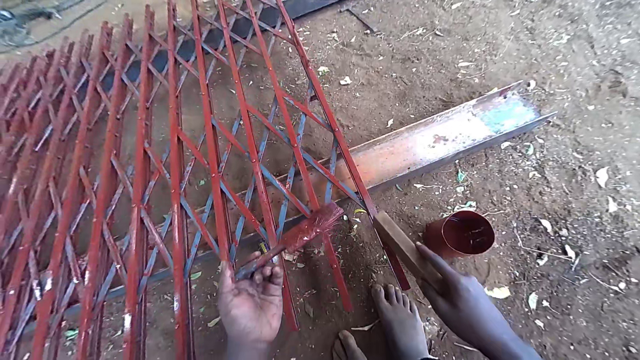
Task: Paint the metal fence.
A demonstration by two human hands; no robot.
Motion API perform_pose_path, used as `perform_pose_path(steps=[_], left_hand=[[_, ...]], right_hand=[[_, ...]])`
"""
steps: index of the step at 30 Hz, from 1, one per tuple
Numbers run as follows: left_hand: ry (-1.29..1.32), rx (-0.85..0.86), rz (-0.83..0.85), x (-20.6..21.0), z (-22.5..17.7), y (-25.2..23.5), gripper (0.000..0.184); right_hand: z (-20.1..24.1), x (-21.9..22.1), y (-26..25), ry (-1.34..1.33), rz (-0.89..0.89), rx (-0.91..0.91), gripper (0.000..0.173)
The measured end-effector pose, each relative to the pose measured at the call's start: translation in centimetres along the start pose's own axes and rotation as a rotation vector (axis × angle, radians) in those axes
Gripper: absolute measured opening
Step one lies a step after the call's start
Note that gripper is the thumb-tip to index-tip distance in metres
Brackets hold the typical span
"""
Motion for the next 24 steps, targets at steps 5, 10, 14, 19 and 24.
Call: perform_pose_path(steps=[5, 10, 14, 19, 24], left_hand=[[0.031, -0.014, -0.073, 1.2, 1.6, -1.3, 0.052], [0.109, -0.026, 0.027, 3.5, 2.9, -1.9, 0.057], [0.14, 0.0, 0.2, 6.6, 4.0, -2.6, 0.064], [0.161, 0.029, 0.195, 8.0, 5.1, -2.7, 0.061], [0.121, 0.006, 0.173, 6.2, 5.4, -1.5, 0.062]], right_hand=[[0.8, 0.2, -0.8, 0.023, -0.005, -0.005, 0.067], [3.6, 0.6, -1.2, 0.099, 0.144, 0.021, 0.072], [6.1, 0.8, -2.7, 0.295, 0.185, 0.053, 0.075], [7.8, 1.8, -3.1, 0.537, 0.185, 0.077, 0.078], [5.3, 1.9, -1.8, 0.301, -0.161, -0.135, 0.068]])
Point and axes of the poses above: each hand's wrist, its own y-axis away from the middle knuckle, its own x-axis out of the palm, z = x × y, the point moved 1 cm from there along -y, towards the middle knuckle, and after that the axes turned 14 degrees about x, right-handed, at the moved point
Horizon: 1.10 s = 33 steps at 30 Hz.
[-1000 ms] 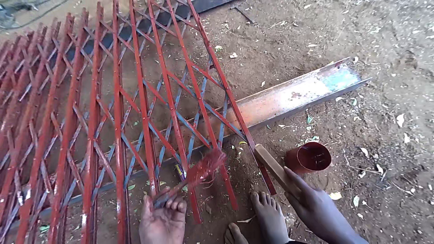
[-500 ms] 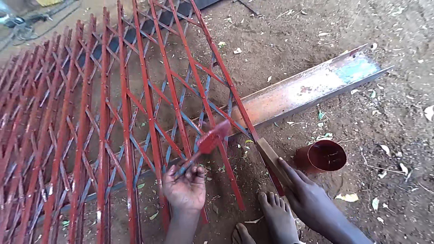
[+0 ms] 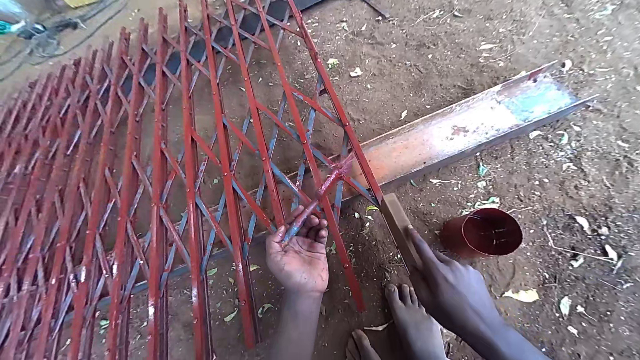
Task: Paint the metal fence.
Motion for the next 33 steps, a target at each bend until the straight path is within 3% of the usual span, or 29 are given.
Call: perform_pose_path(steps=[4, 12, 16, 23, 29, 33], left_hand=[[-0.042, 0.025, -0.059, -2.1, 0.1, 1.4, 0.056], [-0.034, -0.035, -0.165, -4.4, 1.1, 4.3, 0.055], [-0.018, 0.01, -0.079, -3.6, 0.8, 3.9, 0.056], [-0.021, 0.041, -0.022, -4.1, 0.4, 3.7, 0.059], [-0.069, 0.015, -0.048, -4.2, 1.3, 3.6, 0.054], [-0.063, 0.041, -0.07, -4.0, 1.2, 3.7, 0.05]], right_hand=[[-1.7, 2.3, 1.3, -0.065, -0.162, -0.053, 0.067], [-1.7, 3.6, 2.3, -0.025, -0.141, -0.043, 0.067], [-1.9, 5.0, 2.3, 0.068, 0.052, 0.036, 0.069], [-2.8, 5.5, 2.3, 0.004, -0.054, -0.017, 0.065], [-2.5, 6.0, 0.7, 0.083, 0.172, 0.047, 0.069], [-3.4, 6.1, 0.8, -0.026, -0.063, -0.073, 0.068]])
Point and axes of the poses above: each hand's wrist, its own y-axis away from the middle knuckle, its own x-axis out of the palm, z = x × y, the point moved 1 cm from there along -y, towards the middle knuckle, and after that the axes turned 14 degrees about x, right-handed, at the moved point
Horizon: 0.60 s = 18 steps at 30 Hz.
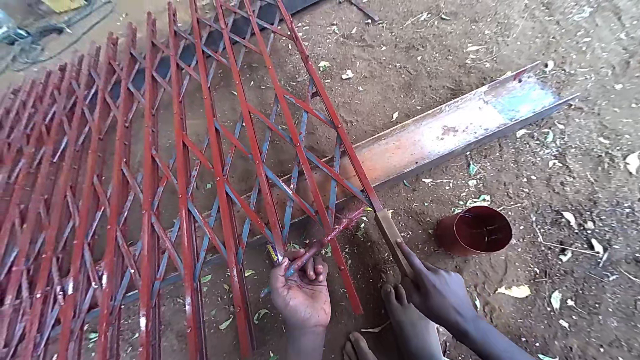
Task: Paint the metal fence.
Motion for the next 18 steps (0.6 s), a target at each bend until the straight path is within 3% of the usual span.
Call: perform_pose_path(steps=[6, 12, 18], left_hand=[[0.071, 0.03, -0.067, -0.2, -0.4, -0.3, 0.054], [0.107, 0.017, -0.065, -0.4, -0.7, -0.5, 0.054], [0.071, -0.042, -0.12, -0.5, -0.4, -0.5, 0.057]], right_hand=[[-0.6, 0.4, 0.4, -0.054, -0.103, -0.044, 0.059], [0.4, -3.7, 0.8, -0.109, -0.218, -0.051, 0.057], [-0.4, -2.1, -3.3, -0.116, -0.105, -0.097, 0.061]])
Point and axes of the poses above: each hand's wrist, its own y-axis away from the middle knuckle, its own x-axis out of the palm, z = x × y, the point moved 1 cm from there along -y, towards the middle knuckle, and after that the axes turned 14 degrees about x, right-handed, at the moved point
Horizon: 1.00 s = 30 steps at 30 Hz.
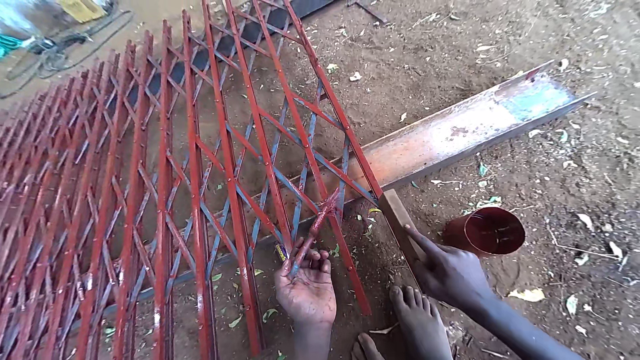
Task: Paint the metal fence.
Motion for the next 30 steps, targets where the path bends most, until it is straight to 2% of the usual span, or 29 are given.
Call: perform_pose_path(steps=[4, 11, 15, 20, 24, 26, 28, 30], left_hand=[[0.032, -0.052, 0.089, 0.0, -0.3, 0.0, 0.064], [0.04, -0.034, 0.118, 0.1, -1.1, -0.1, 0.065], [0.029, -0.036, 0.125, 0.3, -0.7, 0.0, 0.065], [-0.133, 0.03, 0.116, 0.8, -0.3, -0.7, 0.054], [-0.313, 0.096, 0.142, 1.7, 0.4, -1.6, 0.047], [-0.352, 0.101, 0.175, 2.2, 0.9, -2.1, 0.046], [-0.357, 0.107, 0.207, 2.8, 1.3, -2.5, 0.046], [-0.332, 0.113, 0.245, 3.5, 1.6, -2.7, 0.048]], right_hand=[[0.2, -0.2, -0.8, 0.026, 0.035, -0.038, 0.064], [2.3, -0.6, 2.0, 0.134, 0.096, 0.053, 0.064], [1.1, 0.8, 1.7, 0.151, 0.216, 0.101, 0.065], [0.4, 1.7, 2.0, 0.084, 0.072, 0.038, 0.059], [-0.2, 2.8, 2.3, 0.088, 0.045, 0.004, 0.061], [-0.2, 3.1, 2.3, 0.096, 0.114, 0.051, 0.064], [0.5, 2.8, 1.6, 0.139, 0.338, 0.173, 0.068], [0.7, 2.7, 1.1, 0.147, 0.424, 0.201, 0.073]])
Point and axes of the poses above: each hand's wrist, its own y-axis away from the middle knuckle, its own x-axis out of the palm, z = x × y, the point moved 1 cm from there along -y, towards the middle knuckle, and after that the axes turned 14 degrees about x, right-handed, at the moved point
